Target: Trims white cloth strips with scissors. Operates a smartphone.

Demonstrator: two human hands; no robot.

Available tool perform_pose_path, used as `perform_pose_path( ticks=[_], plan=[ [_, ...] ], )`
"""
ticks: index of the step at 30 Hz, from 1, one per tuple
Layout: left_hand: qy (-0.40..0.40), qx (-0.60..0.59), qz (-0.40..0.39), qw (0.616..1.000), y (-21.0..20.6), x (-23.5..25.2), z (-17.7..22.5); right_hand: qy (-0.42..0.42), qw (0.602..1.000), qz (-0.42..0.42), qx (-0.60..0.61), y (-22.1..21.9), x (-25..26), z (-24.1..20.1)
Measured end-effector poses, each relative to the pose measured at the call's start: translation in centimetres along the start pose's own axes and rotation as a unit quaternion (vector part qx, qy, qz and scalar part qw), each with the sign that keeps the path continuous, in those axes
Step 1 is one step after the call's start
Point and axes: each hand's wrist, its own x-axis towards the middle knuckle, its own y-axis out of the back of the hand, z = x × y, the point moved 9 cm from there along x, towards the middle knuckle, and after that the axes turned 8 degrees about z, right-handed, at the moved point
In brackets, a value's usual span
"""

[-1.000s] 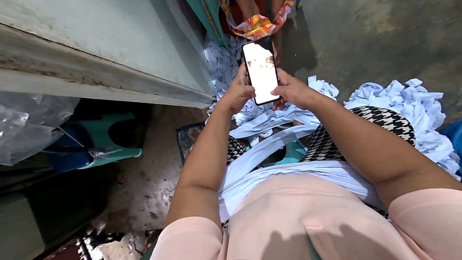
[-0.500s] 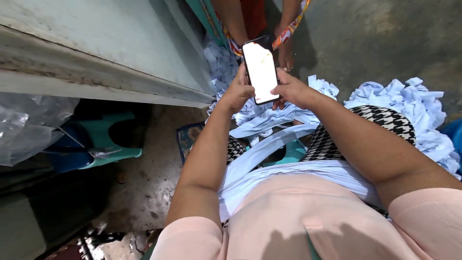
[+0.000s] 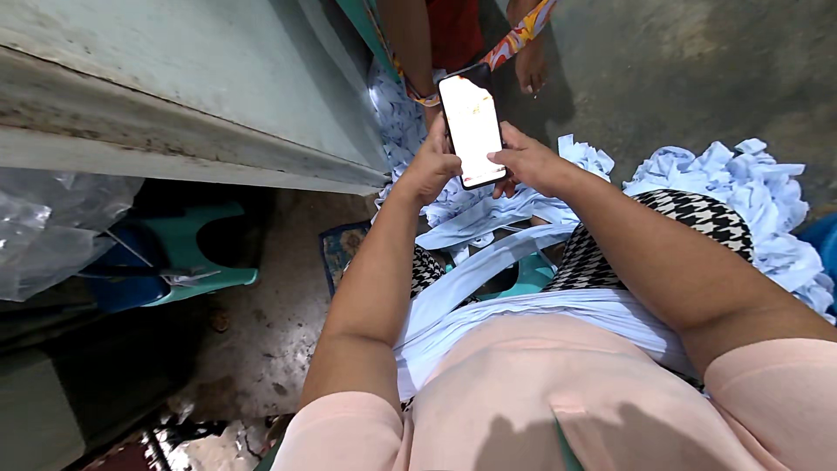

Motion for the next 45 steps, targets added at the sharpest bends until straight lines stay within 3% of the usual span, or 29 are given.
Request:
perform_pose_path(
  ticks=[45],
  plan=[
    [0.003,-0.003,-0.008,1.000,-0.04,0.05,-0.23,-0.004,1.000,0.006,-0.023,0.08,-0.03,0.04]
  ],
)
